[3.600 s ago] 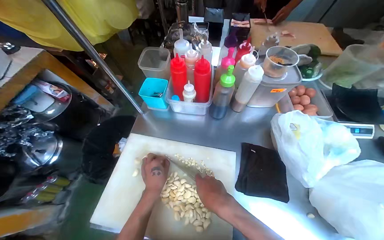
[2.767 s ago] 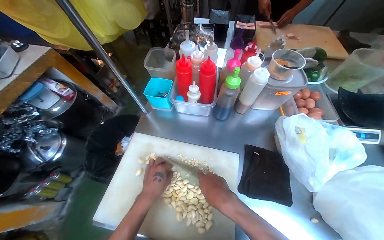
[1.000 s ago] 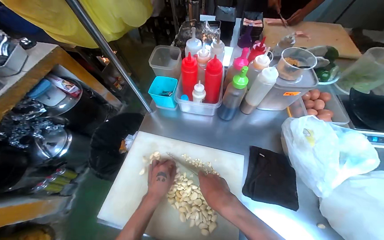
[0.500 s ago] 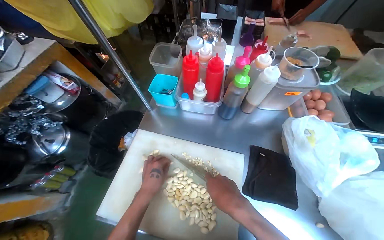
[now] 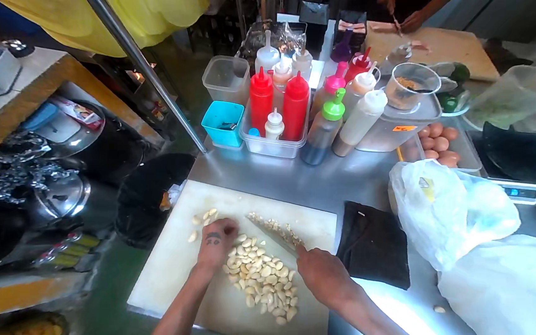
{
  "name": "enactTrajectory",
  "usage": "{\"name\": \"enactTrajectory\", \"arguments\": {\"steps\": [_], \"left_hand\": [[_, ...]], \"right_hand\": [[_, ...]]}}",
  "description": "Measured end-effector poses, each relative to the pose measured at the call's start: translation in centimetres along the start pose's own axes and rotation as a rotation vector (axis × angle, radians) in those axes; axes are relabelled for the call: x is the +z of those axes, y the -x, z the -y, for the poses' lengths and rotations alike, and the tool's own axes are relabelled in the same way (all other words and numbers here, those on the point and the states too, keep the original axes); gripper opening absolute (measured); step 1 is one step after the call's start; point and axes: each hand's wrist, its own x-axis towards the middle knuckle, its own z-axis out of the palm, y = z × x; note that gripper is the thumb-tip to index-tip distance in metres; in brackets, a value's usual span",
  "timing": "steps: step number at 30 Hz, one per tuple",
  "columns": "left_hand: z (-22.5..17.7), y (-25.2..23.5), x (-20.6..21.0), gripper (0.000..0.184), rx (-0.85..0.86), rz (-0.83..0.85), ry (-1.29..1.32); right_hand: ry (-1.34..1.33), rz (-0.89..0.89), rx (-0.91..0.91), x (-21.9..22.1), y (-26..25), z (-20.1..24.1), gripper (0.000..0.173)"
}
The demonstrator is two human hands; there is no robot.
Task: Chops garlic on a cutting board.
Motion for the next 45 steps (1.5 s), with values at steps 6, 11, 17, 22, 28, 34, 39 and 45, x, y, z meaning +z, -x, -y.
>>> {"name": "enactTrajectory", "arguments": {"steps": [6,11,17,22,28,34,39,45], "left_hand": [[-0.6,0.2,0.4,0.007,-0.009,-0.057,-0.003],[-1.2,0.1,0.2,0.006,-0.068,-0.041,0.011],[-0.9,1.0,0.1,0.008,-0.034,0.119,0.006],[2.7,1.7,-1.9,0.024,-0.121,-0.12,-0.039],[1.0,0.0,-0.5,0.019,-0.066,-0.087,-0.017],[-1.1,-0.3,0.7,0.013,-0.004,-0.078,-0.052],[-1.0,1.1,0.7,0.015,-0.029,0.107,-0.052],[1.6,-0.3,-1.9,0.024,-0.078,-0.106,-0.082]], "right_hand": [[0.023,0.04,-0.059,0.2,-0.5,1.9,0.035],[0.08,0.041,-0.043,-0.7,1.1,2.2,0.034],[0.044,0.026,-0.04,0.2,-1.7,1.7,0.039],[0.019,0.0,-0.011,-0.3,-1.4,-0.1,0.04],[0.026,-0.004,-0.04,-0.4,-0.9,1.3,0.035],[0.066,0.018,-0.022,-0.9,-0.9,2.6,0.039],[0.035,0.01,-0.031,-0.5,-2.2,2.4,0.045],[0.047,0.006,-0.034,-0.7,-1.7,1.0,0.041]]}}
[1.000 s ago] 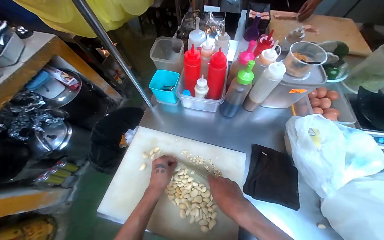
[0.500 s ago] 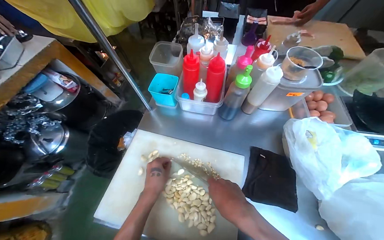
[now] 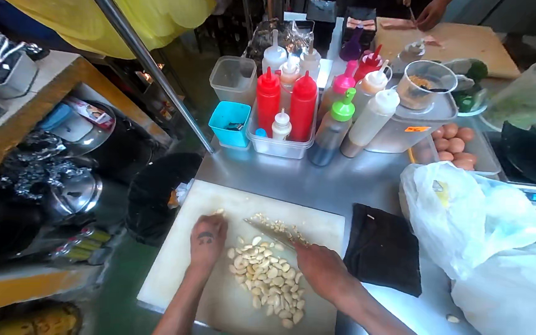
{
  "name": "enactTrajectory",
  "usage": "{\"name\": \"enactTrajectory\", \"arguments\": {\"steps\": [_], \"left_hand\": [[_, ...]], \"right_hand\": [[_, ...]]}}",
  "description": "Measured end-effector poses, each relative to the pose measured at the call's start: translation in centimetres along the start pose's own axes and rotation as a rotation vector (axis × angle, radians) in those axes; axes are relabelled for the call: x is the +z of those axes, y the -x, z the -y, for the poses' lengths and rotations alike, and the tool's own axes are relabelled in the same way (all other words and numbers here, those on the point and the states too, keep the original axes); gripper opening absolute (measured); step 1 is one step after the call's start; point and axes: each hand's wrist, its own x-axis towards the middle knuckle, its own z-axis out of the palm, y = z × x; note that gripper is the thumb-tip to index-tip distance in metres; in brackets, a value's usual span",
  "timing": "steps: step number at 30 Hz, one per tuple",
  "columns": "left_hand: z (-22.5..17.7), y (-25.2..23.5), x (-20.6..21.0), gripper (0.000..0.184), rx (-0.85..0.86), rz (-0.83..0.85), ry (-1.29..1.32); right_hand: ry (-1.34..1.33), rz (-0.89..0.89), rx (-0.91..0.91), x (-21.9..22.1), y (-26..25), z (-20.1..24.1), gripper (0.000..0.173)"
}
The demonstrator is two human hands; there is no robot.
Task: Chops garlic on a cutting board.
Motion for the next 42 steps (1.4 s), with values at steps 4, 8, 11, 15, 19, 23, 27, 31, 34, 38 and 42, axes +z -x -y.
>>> {"name": "enactTrajectory", "arguments": {"steps": [4,8,11,15,19,23,27,31,34,38,42], "left_hand": [[0.4,-1.8,1.2,0.018,0.059,-0.002,-0.051],[-0.5,-0.5,1.1,0.017,0.158,0.134,0.007],[-1.1,0.5,1.1,0.016,0.036,0.047,0.053],[-1.9,0.7,1.7,0.016,-0.012,0.16,-0.001],[-3.0,0.2,2.3,0.015,0.034,0.109,0.027],[-3.2,-0.2,2.2,0.015,0.054,0.123,0.012],[-2.8,0.0,1.0,0.017,0.045,0.348,-0.074],[-0.7,0.0,-1.5,0.028,-0.098,0.2,-0.096],[0.3,-0.9,-0.8,0.022,-0.179,0.035,-0.097],[-0.2,-1.0,0.1,0.017,-0.138,0.096,0.158],[0.0,-0.5,0.1,0.015,0.044,0.034,0.132]], "right_hand": [[-0.004,-0.002,-0.006,-0.5,-0.1,0.7,0.04],[-0.001,-0.011,0.012,-0.3,-0.4,0.5,0.041],[-0.01,-0.033,0.023,-0.3,-0.4,0.4,0.042],[0.007,-0.009,0.015,-0.5,0.2,1.1,0.039],[0.032,0.008,0.003,-0.9,1.3,1.4,0.037],[0.025,0.032,0.022,-0.7,0.8,1.5,0.037],[-0.027,0.018,0.012,0.0,-0.5,1.0,0.041],[-0.034,0.012,0.0,-0.1,-0.3,0.4,0.04],[-0.015,0.012,-0.003,-0.1,0.0,0.5,0.037],[-0.012,0.005,0.003,-0.1,-0.2,0.9,0.036],[-0.022,0.0,0.0,0.0,-0.3,0.8,0.038]]}}
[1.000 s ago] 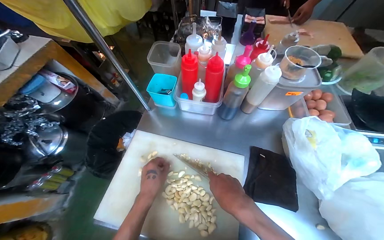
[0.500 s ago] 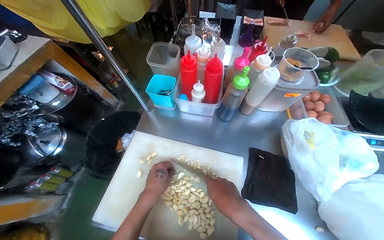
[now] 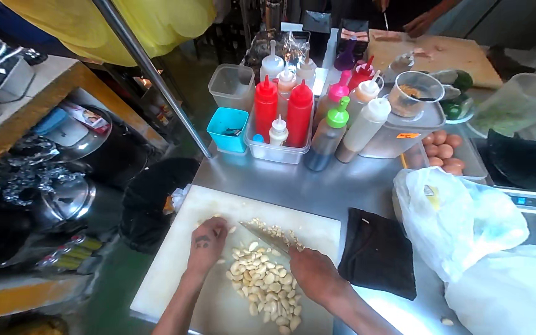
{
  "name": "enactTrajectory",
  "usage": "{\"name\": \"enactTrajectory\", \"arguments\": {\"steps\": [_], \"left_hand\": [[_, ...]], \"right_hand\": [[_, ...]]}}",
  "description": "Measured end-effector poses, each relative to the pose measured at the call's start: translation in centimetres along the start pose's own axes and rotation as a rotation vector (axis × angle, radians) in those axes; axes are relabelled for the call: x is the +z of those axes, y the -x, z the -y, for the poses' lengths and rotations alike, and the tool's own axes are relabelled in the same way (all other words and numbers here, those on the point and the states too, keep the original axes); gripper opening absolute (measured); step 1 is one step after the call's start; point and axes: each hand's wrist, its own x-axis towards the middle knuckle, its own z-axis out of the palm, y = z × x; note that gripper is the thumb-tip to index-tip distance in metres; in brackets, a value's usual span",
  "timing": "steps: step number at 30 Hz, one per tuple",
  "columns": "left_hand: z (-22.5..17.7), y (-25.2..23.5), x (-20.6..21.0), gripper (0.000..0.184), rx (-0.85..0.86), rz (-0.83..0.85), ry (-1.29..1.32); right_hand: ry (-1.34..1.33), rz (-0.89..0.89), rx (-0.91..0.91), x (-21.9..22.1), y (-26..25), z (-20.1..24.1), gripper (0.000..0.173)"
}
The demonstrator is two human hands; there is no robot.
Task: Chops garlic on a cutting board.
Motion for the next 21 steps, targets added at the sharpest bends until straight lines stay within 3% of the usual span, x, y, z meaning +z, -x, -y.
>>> {"name": "enactTrajectory", "arguments": {"steps": [3,11,16,19,21], "left_hand": [[1.1,-0.2,0.7,0.011,0.185,0.059,-0.081],[0.9,0.3,1.9,0.007,0.161,-0.048,-0.02],[-0.3,0.5,-0.3,0.016,0.084,0.276,-0.147],[0.7,-1.4,-1.0,0.017,0.109,0.018,-0.209],[1.5,-3.2,-0.8,0.02,0.045,-0.05,-0.259]], "right_hand": [[0.007,0.003,0.002,-0.1,0.2,0.5,0.038],[0.03,0.048,-0.015,0.1,0.1,2.0,0.044],[-0.005,0.008,-0.026,-0.1,-0.3,1.3,0.043],[0.013,0.002,0.005,-0.6,0.1,0.8,0.042],[0.027,-0.004,0.017,-0.6,0.3,0.9,0.04]]}}
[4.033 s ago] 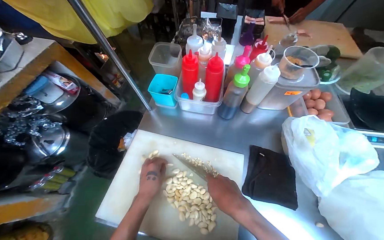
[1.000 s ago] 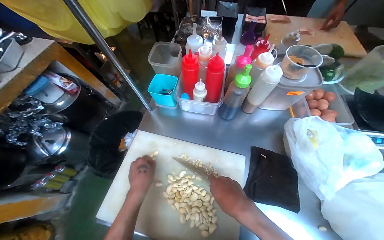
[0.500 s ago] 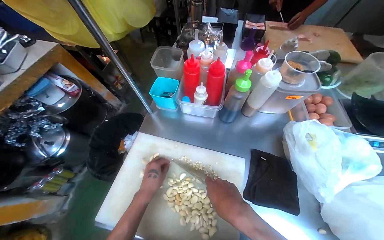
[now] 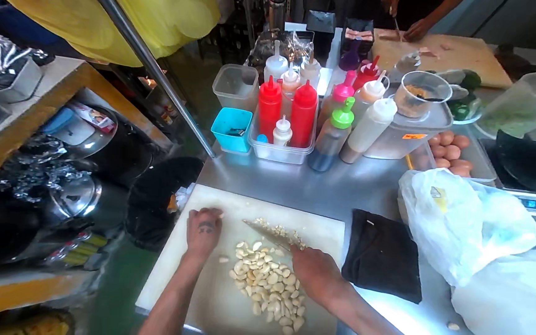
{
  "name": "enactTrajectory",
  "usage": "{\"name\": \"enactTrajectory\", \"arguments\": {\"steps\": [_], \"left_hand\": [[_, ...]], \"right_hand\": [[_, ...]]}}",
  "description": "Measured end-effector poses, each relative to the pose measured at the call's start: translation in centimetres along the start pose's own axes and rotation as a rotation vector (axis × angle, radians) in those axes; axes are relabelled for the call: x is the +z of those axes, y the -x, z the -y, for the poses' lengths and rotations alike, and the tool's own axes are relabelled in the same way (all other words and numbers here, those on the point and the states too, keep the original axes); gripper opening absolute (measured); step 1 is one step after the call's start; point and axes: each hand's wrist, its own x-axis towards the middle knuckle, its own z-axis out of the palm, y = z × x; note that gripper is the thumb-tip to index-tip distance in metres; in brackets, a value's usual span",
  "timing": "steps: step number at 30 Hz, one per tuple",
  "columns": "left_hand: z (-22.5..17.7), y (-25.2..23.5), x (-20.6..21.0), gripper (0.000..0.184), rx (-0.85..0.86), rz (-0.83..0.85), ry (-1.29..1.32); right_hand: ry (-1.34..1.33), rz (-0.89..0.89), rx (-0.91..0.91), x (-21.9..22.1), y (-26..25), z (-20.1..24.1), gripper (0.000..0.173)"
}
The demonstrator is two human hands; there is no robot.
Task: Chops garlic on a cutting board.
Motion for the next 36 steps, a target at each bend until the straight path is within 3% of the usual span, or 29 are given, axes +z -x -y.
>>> {"name": "enactTrajectory", "arguments": {"steps": [4,7,10,13,15,22,33,36], "left_hand": [[-2.1,-0.3,0.1,0.023,-0.139,0.155,0.05],[-2.5,0.8,-0.3,0.026,-0.137,0.116,0.137],[-0.2,1.0,-0.7,0.018,0.063,0.085,0.105],[1.2,1.1,0.0,0.023,0.319,0.18,0.036],[1.2,1.0,0.5,0.019,0.353,0.195,0.025],[-1.0,2.1,1.9,0.013,0.156,0.019,0.18],[-2.4,2.7,1.5,0.015,0.017,0.06,0.164],[-2.7,3.5,1.2,0.017,0.027,0.22,0.129]], "right_hand": [[-0.02,-0.008,0.005,0.1,-0.2,0.2,0.037],[-0.038,-0.008,-0.006,0.4,-0.3,0.0,0.04],[-0.051,-0.003,-0.009,0.7,-0.3,-0.5,0.043],[-0.045,0.005,-0.003,0.7,-0.5,-0.3,0.04],[-0.038,0.004,-0.006,0.7,-0.5,0.0,0.04],[-0.025,0.009,-0.021,0.6,-0.1,0.6,0.042],[0.029,0.023,-0.023,0.9,0.0,1.7,0.043],[0.025,0.022,-0.02,1.2,-1.0,1.7,0.048]]}}
